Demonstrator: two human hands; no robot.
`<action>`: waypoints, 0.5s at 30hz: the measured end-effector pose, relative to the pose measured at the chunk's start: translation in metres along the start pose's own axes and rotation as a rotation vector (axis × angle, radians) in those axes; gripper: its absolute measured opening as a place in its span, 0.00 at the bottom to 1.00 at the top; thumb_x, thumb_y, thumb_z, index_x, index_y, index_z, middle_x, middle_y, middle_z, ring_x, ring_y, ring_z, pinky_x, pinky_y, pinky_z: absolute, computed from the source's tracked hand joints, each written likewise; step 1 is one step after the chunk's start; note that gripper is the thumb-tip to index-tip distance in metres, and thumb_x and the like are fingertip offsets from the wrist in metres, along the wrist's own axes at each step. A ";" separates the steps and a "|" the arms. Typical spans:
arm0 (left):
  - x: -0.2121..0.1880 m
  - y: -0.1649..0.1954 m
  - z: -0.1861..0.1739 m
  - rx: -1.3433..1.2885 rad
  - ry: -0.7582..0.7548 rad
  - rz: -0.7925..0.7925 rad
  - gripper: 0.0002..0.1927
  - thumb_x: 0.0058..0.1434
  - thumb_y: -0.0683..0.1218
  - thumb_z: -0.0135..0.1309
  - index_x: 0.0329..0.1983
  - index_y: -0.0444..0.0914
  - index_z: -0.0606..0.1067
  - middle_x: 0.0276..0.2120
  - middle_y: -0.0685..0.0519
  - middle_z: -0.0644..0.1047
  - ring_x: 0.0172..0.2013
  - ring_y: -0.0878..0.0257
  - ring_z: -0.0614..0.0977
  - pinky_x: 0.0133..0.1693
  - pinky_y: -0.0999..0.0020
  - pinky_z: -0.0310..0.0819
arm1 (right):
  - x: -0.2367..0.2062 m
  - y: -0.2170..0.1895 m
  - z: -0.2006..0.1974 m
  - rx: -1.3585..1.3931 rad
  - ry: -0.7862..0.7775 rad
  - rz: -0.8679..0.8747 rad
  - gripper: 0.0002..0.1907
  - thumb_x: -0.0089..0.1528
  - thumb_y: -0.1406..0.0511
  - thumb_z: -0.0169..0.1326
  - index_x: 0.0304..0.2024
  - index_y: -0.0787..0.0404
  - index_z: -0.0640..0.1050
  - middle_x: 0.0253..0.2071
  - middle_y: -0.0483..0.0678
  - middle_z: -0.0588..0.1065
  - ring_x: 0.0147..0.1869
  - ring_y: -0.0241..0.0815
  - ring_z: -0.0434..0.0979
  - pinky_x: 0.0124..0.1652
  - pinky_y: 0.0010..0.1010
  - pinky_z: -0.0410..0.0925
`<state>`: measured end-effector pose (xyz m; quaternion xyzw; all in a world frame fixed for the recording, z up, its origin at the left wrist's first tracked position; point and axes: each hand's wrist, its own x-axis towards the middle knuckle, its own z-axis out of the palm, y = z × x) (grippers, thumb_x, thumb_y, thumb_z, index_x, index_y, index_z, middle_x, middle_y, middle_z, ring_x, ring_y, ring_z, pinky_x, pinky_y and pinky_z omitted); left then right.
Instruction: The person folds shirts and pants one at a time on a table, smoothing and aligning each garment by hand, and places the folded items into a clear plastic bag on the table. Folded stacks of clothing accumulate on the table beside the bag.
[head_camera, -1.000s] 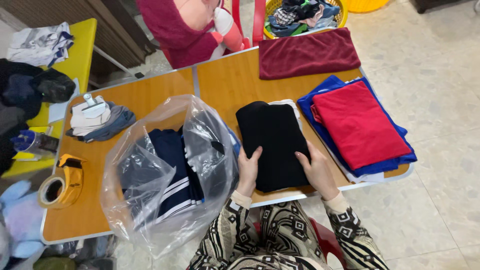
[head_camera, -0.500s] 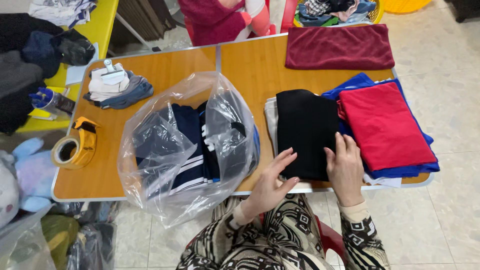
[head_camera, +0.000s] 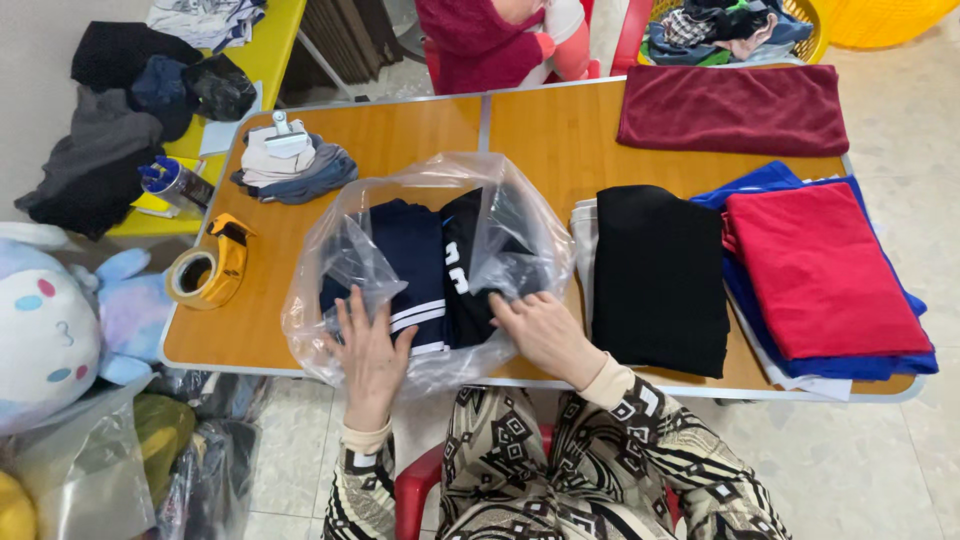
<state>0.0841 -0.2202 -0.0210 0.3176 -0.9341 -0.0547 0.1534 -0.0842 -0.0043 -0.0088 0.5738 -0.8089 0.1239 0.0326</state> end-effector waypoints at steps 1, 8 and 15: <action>0.001 -0.009 0.005 0.020 0.008 -0.031 0.38 0.57 0.61 0.59 0.68 0.41 0.67 0.74 0.38 0.53 0.72 0.37 0.53 0.60 0.24 0.44 | -0.002 0.008 0.006 -0.018 -0.021 0.046 0.24 0.69 0.56 0.50 0.63 0.63 0.70 0.32 0.48 0.79 0.39 0.47 0.80 0.42 0.38 0.70; 0.009 -0.023 0.009 -0.143 0.025 -0.109 0.45 0.54 0.64 0.62 0.70 0.39 0.64 0.74 0.33 0.49 0.72 0.34 0.52 0.63 0.26 0.46 | 0.000 0.019 0.012 -0.041 -0.145 0.305 0.37 0.63 0.54 0.54 0.68 0.68 0.63 0.26 0.50 0.78 0.31 0.48 0.81 0.34 0.36 0.69; -0.012 0.014 -0.008 -0.285 0.419 0.192 0.22 0.62 0.43 0.59 0.61 0.41 0.76 0.67 0.39 0.64 0.67 0.42 0.67 0.63 0.45 0.65 | 0.007 0.003 0.013 -0.103 0.453 -0.167 0.32 0.53 0.66 0.52 0.61 0.63 0.69 0.53 0.53 0.76 0.59 0.47 0.76 0.55 0.34 0.71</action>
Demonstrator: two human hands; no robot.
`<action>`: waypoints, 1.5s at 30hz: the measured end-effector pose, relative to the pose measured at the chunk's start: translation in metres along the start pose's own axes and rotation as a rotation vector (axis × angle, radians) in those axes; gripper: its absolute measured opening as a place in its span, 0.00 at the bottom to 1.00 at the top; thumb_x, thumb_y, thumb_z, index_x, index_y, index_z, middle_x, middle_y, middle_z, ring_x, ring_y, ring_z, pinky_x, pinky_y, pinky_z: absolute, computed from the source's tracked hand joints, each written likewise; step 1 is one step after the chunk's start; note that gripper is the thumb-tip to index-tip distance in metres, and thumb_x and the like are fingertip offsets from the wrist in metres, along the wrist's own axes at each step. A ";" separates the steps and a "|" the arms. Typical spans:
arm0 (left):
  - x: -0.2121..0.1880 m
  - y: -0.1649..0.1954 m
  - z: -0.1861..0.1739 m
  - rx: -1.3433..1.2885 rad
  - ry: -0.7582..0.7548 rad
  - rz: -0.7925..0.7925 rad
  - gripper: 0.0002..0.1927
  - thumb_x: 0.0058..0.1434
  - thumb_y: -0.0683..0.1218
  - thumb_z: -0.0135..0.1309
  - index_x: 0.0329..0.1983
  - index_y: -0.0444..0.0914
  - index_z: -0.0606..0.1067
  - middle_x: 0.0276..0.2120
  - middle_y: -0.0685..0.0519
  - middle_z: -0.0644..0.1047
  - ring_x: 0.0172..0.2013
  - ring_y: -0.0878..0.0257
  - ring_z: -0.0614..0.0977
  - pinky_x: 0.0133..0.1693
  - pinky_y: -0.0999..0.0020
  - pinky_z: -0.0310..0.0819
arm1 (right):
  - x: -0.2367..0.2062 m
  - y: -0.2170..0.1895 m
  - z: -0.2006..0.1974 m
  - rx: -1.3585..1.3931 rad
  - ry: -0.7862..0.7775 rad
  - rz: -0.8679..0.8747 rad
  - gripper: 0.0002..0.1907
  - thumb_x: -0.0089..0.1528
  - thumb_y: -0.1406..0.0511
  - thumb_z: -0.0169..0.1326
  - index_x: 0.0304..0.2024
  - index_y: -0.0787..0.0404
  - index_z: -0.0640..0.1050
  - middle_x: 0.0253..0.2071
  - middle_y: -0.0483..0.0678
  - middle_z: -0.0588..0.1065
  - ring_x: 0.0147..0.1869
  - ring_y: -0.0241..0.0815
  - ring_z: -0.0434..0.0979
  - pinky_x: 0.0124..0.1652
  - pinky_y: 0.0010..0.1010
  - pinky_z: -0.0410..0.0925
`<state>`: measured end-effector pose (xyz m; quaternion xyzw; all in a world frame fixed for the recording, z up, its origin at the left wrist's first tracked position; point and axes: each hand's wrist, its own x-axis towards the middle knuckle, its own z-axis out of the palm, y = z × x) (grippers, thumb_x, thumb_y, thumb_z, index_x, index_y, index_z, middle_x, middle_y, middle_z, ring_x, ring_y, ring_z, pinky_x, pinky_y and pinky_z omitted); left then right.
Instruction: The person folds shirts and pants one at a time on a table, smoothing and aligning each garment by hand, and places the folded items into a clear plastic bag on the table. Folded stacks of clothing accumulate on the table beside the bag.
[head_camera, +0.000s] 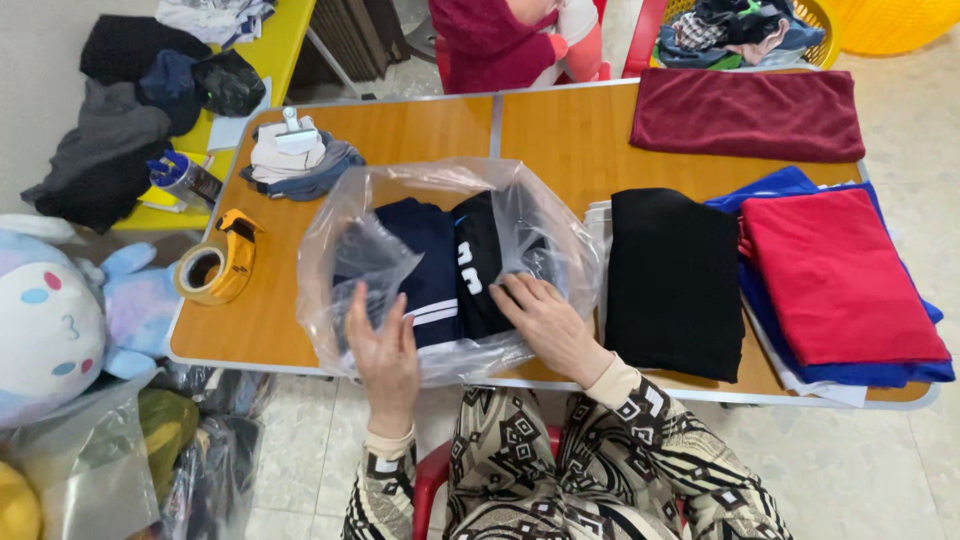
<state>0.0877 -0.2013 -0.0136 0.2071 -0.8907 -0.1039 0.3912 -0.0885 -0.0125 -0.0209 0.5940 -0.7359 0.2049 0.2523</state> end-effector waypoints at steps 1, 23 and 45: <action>-0.005 0.007 0.005 -0.071 0.056 0.052 0.18 0.66 0.39 0.57 0.60 0.41 0.77 0.65 0.42 0.70 0.66 0.45 0.72 0.64 0.51 0.69 | -0.001 0.001 0.006 0.077 -0.104 0.036 0.30 0.55 0.67 0.52 0.61 0.64 0.70 0.50 0.52 0.76 0.56 0.47 0.77 0.53 0.34 0.71; -0.041 -0.073 0.016 -0.110 -0.191 -0.475 0.21 0.69 0.41 0.45 0.63 0.28 0.68 0.58 0.33 0.70 0.61 0.36 0.68 0.63 0.46 0.60 | 0.011 -0.045 0.129 1.539 -0.447 0.874 0.37 0.64 0.71 0.53 0.73 0.65 0.53 0.63 0.53 0.70 0.64 0.44 0.72 0.58 0.32 0.69; -0.058 -0.038 -0.021 -0.354 0.260 -0.332 0.13 0.68 0.43 0.53 0.53 0.34 0.78 0.50 0.43 0.78 0.52 0.48 0.80 0.56 0.57 0.75 | 0.066 -0.069 0.170 2.175 -0.168 1.410 0.12 0.70 0.69 0.57 0.54 0.67 0.75 0.49 0.52 0.80 0.52 0.46 0.83 0.49 0.34 0.78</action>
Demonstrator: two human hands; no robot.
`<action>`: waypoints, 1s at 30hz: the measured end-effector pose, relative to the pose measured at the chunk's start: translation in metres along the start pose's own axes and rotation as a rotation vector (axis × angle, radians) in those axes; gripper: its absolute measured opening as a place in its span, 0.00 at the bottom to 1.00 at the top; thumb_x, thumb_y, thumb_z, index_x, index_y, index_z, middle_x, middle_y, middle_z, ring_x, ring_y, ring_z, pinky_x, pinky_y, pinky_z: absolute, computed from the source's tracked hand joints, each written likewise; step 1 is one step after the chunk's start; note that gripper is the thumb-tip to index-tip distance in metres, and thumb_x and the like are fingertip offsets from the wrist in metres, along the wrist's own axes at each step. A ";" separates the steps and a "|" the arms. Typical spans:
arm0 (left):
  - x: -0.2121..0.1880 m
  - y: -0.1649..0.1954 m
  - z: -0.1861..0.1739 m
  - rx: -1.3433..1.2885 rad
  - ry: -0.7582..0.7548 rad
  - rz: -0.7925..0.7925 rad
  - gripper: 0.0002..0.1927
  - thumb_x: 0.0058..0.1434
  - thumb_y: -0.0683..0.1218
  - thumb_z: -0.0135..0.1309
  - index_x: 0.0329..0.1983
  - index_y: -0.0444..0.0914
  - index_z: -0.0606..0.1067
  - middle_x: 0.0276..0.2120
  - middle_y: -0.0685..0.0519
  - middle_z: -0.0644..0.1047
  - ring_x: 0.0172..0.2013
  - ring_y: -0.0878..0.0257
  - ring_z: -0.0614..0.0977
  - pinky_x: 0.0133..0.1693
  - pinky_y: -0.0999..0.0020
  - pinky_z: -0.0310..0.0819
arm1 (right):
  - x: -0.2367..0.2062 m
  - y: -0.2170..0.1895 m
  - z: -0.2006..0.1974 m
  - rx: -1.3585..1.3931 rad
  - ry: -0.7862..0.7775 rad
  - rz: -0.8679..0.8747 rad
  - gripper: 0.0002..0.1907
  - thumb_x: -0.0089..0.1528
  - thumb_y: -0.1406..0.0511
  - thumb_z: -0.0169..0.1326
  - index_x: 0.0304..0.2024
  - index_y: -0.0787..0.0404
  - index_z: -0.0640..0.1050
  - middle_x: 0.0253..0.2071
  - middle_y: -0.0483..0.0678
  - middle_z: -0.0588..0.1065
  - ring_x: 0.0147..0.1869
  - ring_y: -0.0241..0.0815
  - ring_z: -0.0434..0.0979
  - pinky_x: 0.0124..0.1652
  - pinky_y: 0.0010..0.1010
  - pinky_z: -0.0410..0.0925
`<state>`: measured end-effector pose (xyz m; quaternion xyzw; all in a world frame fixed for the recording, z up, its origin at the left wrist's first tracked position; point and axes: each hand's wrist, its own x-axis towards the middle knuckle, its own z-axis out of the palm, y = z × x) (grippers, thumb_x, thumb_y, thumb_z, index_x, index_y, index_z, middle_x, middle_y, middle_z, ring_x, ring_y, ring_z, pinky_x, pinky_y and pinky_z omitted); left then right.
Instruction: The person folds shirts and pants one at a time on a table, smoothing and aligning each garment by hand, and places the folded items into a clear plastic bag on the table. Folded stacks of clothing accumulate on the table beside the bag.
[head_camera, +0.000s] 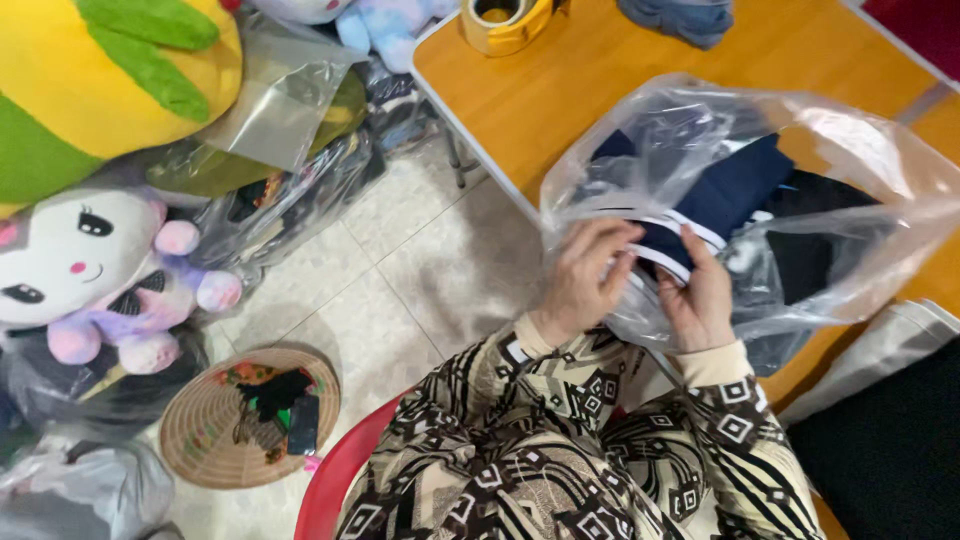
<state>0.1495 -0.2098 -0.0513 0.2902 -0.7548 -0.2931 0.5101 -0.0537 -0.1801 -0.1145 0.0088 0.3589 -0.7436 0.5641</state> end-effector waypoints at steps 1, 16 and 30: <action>-0.010 0.009 0.002 -0.076 -0.039 0.017 0.11 0.67 0.43 0.54 0.51 0.36 0.78 0.48 0.45 0.79 0.49 0.52 0.81 0.55 0.60 0.76 | -0.002 -0.007 -0.003 0.021 0.017 0.007 0.12 0.69 0.70 0.57 0.54 0.67 0.76 0.49 0.52 0.80 0.52 0.45 0.84 0.49 0.34 0.79; -0.035 -0.064 0.110 -1.806 0.383 -0.844 0.11 0.79 0.46 0.42 0.55 0.35 0.72 0.56 0.48 0.75 0.55 0.59 0.77 0.59 0.58 0.71 | -0.081 -0.041 -0.028 -0.141 0.074 -0.024 0.15 0.71 0.72 0.56 0.61 0.66 0.76 0.58 0.52 0.81 0.61 0.47 0.83 0.57 0.37 0.79; -0.040 -0.016 -0.008 -1.338 -0.645 -0.759 0.46 0.83 0.67 0.23 0.55 0.18 0.73 0.63 0.32 0.74 0.68 0.43 0.71 0.71 0.50 0.58 | -0.085 -0.047 -0.030 0.070 -0.024 -0.029 0.12 0.70 0.67 0.57 0.54 0.66 0.76 0.48 0.53 0.81 0.49 0.46 0.82 0.44 0.33 0.76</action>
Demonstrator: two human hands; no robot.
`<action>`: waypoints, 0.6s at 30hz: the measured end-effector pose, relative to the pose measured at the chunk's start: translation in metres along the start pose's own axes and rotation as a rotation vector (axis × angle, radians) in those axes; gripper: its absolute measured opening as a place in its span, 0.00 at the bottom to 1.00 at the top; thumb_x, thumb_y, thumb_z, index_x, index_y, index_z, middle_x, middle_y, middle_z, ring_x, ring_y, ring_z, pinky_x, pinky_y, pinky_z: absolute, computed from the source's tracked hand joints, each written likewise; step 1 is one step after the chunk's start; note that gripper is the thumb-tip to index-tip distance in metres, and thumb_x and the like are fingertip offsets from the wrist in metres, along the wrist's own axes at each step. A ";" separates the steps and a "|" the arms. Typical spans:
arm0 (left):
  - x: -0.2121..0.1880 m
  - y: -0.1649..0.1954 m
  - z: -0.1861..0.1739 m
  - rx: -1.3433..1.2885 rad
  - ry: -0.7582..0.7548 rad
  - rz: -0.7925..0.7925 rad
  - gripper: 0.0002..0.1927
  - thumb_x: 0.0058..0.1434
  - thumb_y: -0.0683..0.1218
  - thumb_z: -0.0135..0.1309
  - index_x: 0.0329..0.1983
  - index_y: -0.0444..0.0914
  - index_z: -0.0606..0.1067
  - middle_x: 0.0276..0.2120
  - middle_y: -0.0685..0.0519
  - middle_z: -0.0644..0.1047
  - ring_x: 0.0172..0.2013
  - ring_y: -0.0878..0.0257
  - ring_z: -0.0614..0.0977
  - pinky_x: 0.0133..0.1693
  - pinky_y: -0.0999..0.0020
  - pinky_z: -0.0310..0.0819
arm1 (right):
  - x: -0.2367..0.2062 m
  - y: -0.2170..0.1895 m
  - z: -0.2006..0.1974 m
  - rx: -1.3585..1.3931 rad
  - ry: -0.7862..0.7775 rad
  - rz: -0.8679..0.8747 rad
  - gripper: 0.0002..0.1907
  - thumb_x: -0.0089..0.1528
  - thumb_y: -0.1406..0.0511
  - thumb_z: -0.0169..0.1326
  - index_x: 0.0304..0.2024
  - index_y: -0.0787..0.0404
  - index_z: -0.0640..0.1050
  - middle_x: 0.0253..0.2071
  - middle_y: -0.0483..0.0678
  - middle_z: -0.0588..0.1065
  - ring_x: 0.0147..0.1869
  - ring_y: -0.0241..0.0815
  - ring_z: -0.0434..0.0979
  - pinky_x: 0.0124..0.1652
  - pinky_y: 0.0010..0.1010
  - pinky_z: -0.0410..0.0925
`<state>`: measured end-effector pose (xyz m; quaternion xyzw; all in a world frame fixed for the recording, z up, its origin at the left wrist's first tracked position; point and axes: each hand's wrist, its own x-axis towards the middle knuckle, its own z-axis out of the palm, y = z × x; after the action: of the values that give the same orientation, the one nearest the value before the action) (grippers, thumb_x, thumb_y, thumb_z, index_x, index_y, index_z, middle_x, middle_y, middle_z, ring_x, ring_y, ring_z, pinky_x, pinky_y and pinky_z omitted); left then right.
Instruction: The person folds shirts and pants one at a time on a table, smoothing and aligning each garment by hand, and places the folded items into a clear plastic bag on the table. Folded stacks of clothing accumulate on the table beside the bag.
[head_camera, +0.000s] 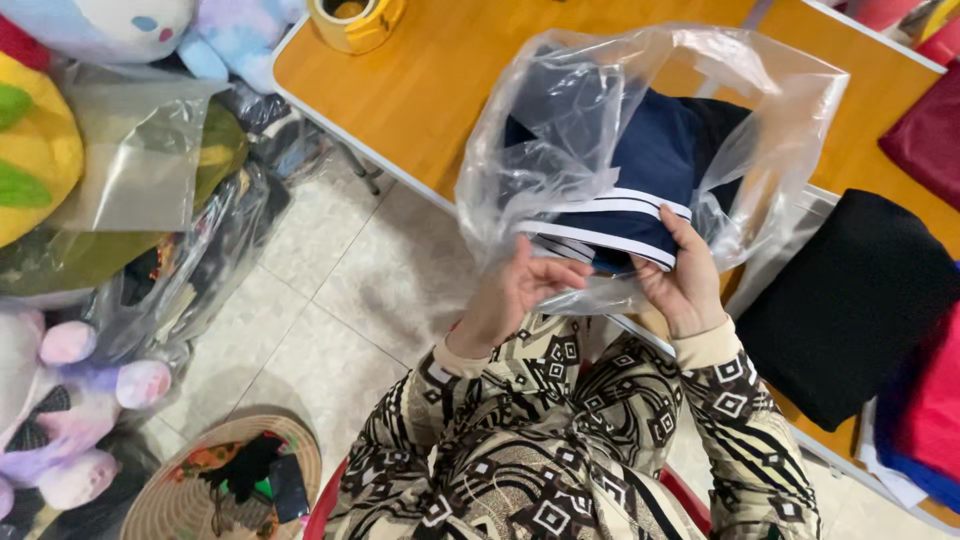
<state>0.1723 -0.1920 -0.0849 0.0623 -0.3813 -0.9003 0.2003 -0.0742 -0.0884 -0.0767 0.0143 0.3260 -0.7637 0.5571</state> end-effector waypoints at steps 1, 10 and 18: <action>0.000 0.008 0.002 0.075 0.027 0.113 0.40 0.83 0.63 0.25 0.60 0.21 0.71 0.66 0.34 0.72 0.70 0.45 0.69 0.74 0.52 0.55 | -0.002 -0.001 0.006 -0.042 0.017 0.019 0.12 0.69 0.66 0.57 0.53 0.64 0.76 0.47 0.51 0.81 0.48 0.46 0.82 0.43 0.34 0.75; 0.057 0.040 -0.032 0.940 0.257 0.341 0.38 0.69 0.39 0.51 0.78 0.31 0.49 0.78 0.42 0.50 0.78 0.57 0.49 0.74 0.64 0.40 | 0.019 0.008 0.058 -0.327 0.109 -0.015 0.14 0.65 0.65 0.58 0.52 0.61 0.75 0.47 0.49 0.78 0.48 0.45 0.81 0.50 0.40 0.75; 0.072 0.051 -0.094 0.410 0.621 0.309 0.23 0.69 0.39 0.53 0.65 0.30 0.64 0.60 0.48 0.66 0.59 0.58 0.72 0.60 0.60 0.68 | 0.051 0.024 0.050 0.021 -0.085 0.088 0.13 0.65 0.70 0.56 0.52 0.68 0.75 0.46 0.55 0.80 0.50 0.49 0.82 0.55 0.42 0.75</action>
<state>0.1470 -0.3158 -0.1111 0.3120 -0.4791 -0.7033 0.4225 -0.0555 -0.1606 -0.0688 0.0020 0.2930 -0.7418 0.6032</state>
